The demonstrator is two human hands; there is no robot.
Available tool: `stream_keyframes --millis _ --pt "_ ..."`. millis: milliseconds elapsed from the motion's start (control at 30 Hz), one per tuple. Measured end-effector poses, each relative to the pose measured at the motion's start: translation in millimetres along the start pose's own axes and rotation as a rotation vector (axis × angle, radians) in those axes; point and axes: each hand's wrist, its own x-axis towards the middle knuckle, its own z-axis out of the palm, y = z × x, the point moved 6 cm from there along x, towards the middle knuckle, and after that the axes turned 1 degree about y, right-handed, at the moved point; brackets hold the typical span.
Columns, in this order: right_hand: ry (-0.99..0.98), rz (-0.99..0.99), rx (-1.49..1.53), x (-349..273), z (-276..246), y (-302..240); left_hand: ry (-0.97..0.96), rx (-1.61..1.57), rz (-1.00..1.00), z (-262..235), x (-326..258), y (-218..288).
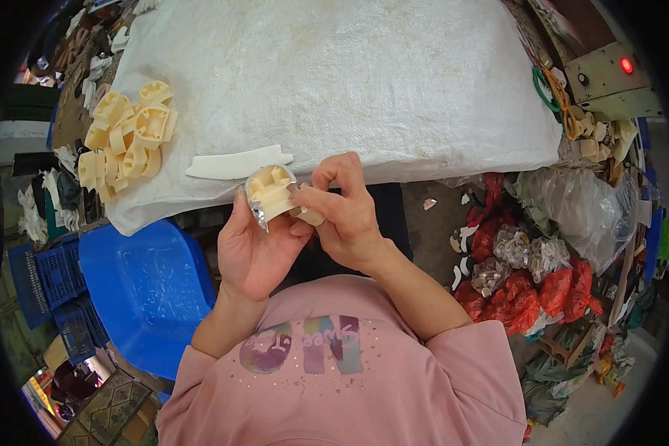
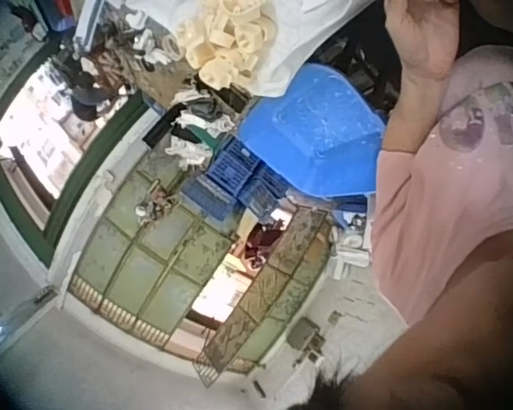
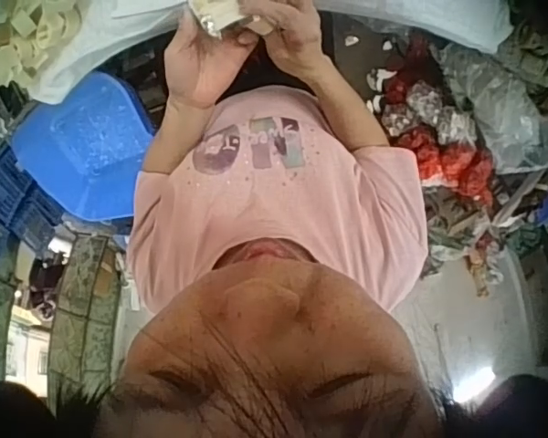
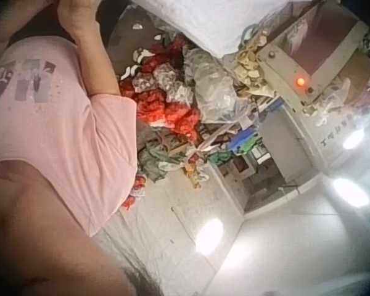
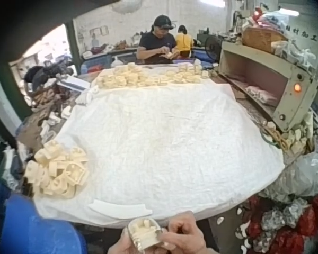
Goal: Trimming excess material and assembling shoe molds using scissors.
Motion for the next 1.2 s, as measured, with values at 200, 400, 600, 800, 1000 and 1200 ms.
stream_keyframes --millis 200,400,600,800,1000,1200 --pt "-0.005 0.005 -0.029 8 -16 -8 0.049 0.448 0.043 -1 5 3" --pt "-0.202 0.341 0.512 13 -29 5 -0.027 1.027 0.072 23 9 3" --pt "0.161 0.229 -0.429 39 -194 48 -0.007 1.46 0.316 27 26 18" --pt "0.15 0.298 -1.543 79 -414 144 0.048 1.418 0.348 26 43 12" --pt "-0.092 0.568 -1.537 108 -438 179 0.016 1.397 0.407 23 38 10" --pt "-0.224 0.595 -1.734 124 -429 194 0.011 1.444 0.441 23 28 7"
